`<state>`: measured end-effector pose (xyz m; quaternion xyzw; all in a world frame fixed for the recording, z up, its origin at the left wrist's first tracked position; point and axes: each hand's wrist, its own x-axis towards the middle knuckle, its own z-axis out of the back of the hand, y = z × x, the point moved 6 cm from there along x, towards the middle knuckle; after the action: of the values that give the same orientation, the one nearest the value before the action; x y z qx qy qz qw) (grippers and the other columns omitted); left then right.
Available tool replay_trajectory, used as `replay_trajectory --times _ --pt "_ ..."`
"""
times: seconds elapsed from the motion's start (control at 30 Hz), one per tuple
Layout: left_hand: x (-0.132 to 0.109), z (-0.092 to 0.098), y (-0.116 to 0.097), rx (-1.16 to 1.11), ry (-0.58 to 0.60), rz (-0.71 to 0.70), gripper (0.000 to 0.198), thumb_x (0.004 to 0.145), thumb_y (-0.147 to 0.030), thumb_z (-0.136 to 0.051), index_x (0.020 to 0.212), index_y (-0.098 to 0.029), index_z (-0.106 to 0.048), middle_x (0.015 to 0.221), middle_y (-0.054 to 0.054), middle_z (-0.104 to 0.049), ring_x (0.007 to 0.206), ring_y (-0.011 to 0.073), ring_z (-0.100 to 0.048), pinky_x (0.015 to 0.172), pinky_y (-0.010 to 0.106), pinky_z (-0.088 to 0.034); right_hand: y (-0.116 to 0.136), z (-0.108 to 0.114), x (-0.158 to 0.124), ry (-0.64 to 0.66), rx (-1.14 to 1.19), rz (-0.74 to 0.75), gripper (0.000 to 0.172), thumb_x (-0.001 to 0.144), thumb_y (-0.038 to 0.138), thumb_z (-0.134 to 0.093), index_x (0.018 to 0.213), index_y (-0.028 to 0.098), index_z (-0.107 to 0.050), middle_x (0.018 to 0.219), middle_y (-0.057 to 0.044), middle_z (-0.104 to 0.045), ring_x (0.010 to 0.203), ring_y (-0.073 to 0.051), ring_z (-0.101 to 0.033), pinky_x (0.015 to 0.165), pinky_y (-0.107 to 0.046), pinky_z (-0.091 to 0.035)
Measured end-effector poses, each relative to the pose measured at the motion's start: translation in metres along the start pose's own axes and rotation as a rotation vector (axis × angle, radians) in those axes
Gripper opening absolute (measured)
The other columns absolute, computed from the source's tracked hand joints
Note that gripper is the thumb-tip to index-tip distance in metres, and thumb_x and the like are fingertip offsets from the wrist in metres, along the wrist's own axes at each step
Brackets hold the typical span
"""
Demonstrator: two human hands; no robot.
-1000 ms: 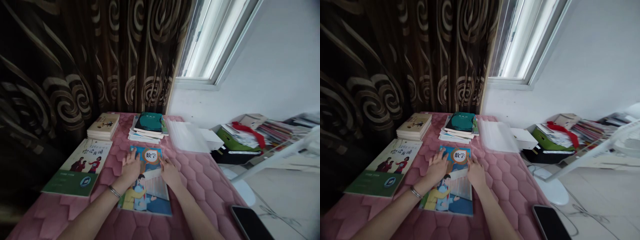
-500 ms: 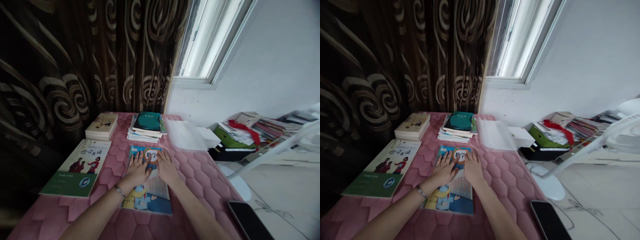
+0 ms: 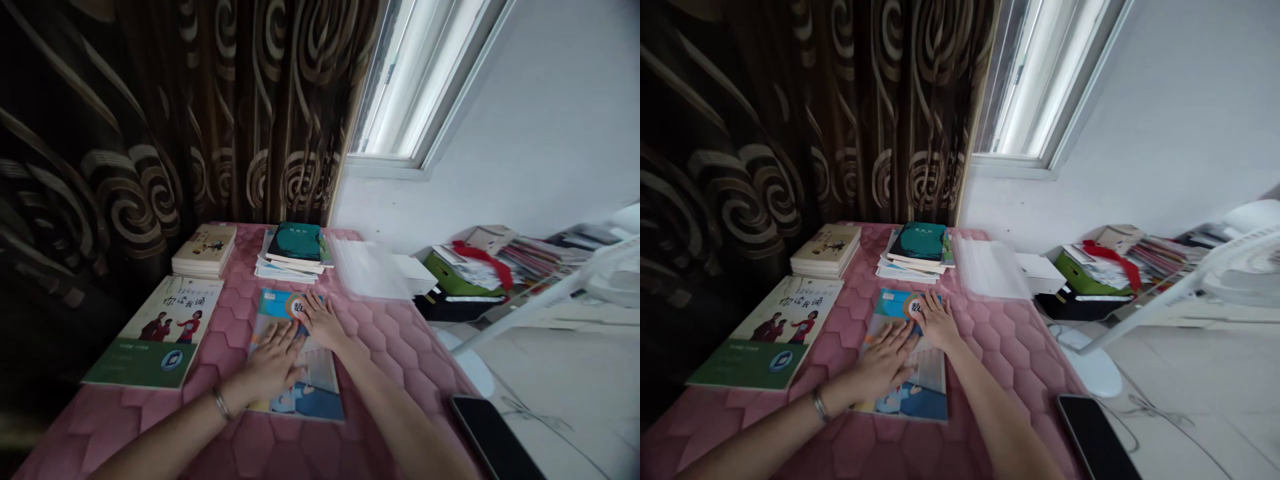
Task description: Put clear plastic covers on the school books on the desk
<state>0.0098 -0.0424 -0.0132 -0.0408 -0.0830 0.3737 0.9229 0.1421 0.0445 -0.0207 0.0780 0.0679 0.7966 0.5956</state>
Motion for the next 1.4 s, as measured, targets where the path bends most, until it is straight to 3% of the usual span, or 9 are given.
replay_trajectory --times 0.17,0.3,0.4,0.6,0.8,1.1,1.4 --pt "-0.031 0.001 -0.051 -0.091 0.079 -0.231 0.070 0.096 -0.048 -0.040 0.153 -0.020 -0.011 0.160 0.009 -0.016 0.147 0.0240 -0.016 0.119 0.044 -0.010 0.001 0.000 0.000 -0.006 -0.011 -0.013 0.056 0.100 0.045 -0.019 0.150 0.022 -0.027 0.159 -0.007 -0.017 0.147 -0.021 -0.013 0.117 -0.053 -0.010" --pt "-0.030 0.002 -0.089 -0.145 0.085 -0.375 0.070 0.097 -0.052 -0.033 0.153 -0.016 -0.011 0.158 0.009 -0.023 0.147 0.0216 -0.016 0.120 0.040 -0.010 0.002 0.001 -0.001 0.000 -0.017 -0.014 0.057 0.100 0.045 -0.019 0.151 0.022 -0.026 0.159 -0.007 -0.016 0.147 -0.022 -0.013 0.117 -0.053 -0.011" --pt "-0.027 0.003 -0.099 -0.157 0.083 -0.411 0.071 0.097 -0.049 -0.035 0.153 -0.015 -0.009 0.157 0.010 -0.026 0.146 0.0208 -0.018 0.120 0.039 -0.012 0.001 0.001 -0.001 0.006 -0.024 -0.007 0.056 0.100 0.046 -0.019 0.151 0.022 -0.025 0.159 -0.006 -0.016 0.147 -0.022 -0.013 0.117 -0.053 -0.010" --pt "-0.044 0.011 -0.077 -0.159 0.096 -0.423 0.066 0.096 -0.040 -0.045 0.153 -0.028 -0.013 0.158 0.003 -0.026 0.145 0.0198 -0.023 0.119 0.041 -0.013 0.001 0.001 -0.001 0.006 -0.010 -0.007 0.057 0.100 0.046 -0.019 0.151 0.022 -0.026 0.159 -0.007 -0.016 0.147 -0.022 -0.013 0.117 -0.053 -0.010" --pt "-0.051 0.014 -0.043 -0.106 0.094 -0.278 0.066 0.090 -0.015 -0.051 0.147 -0.038 -0.028 0.158 -0.002 -0.024 0.144 0.0202 -0.027 0.119 0.043 -0.016 0.001 0.001 -0.001 0.021 -0.005 0.004 0.058 0.100 0.046 -0.022 0.151 0.019 -0.026 0.159 -0.008 -0.015 0.147 -0.022 -0.011 0.117 -0.052 -0.009" --pt "-0.045 0.010 -0.046 -0.097 0.103 -0.253 0.064 0.092 -0.011 -0.047 0.147 -0.038 -0.029 0.157 0.000 -0.027 0.143 0.0213 -0.028 0.118 0.045 -0.016 -0.009 0.000 0.009 0.037 -0.031 0.121 0.053 0.099 0.036 -0.026 0.150 0.021 -0.029 0.158 -0.007 -0.023 0.146 -0.022 -0.017 0.117 -0.048 -0.017" --pt "-0.043 0.006 -0.045 -0.079 0.137 -0.256 0.066 0.090 -0.010 -0.049 0.146 -0.038 -0.030 0.157 0.000 -0.026 0.143 0.0224 -0.029 0.117 0.046 -0.020 -0.012 -0.003 -0.016 -0.051 0.033 0.146 0.054 0.099 0.038 -0.034 0.145 0.010 -0.039 0.156 -0.013 -0.027 0.146 -0.025 -0.015 0.117 -0.045 -0.024"
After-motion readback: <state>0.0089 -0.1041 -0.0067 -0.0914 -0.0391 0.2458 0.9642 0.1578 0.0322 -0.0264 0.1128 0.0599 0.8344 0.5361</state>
